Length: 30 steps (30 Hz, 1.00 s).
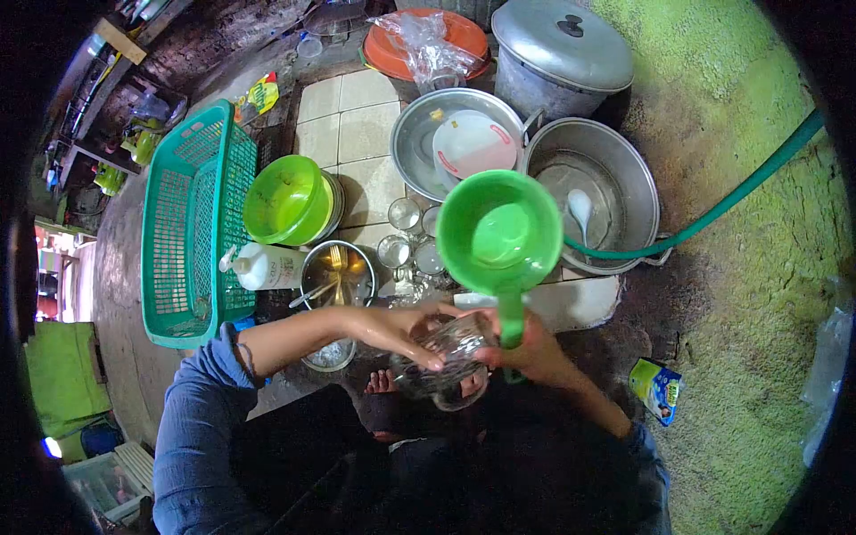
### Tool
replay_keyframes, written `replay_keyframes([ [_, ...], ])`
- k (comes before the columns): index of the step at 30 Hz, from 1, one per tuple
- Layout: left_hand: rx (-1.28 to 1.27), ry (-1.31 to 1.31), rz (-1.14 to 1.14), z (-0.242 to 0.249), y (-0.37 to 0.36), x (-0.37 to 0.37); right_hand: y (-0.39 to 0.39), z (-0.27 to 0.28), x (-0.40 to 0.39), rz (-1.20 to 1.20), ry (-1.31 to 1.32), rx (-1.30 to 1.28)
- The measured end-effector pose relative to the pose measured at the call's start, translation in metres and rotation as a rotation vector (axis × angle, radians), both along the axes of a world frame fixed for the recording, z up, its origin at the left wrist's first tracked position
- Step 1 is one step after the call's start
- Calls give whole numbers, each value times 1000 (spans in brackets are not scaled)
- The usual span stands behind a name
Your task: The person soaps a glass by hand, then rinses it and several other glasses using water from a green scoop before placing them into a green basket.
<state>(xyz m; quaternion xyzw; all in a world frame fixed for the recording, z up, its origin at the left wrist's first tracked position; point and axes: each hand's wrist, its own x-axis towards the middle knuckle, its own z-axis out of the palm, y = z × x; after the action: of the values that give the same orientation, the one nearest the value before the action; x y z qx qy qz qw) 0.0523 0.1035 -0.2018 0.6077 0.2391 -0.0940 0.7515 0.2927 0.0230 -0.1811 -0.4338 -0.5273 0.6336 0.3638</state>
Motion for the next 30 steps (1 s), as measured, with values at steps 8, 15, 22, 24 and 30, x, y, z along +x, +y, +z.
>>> replay_keyframes([
  [8,-379,22,167,15,-14,-14,0,-19,-10,38,71,-333],
  [15,152,22,790,75,7,-131,-2,-10,15,-290,71,-341],
  [22,1250,333,1346,111,22,-298,-20,-43,54,-393,-19,-371],
  [24,1330,428,1456,85,26,-358,-23,-45,56,-436,56,-405],
  [30,1432,863,1576,5,17,-471,-25,-41,54,-346,-36,-321],
])
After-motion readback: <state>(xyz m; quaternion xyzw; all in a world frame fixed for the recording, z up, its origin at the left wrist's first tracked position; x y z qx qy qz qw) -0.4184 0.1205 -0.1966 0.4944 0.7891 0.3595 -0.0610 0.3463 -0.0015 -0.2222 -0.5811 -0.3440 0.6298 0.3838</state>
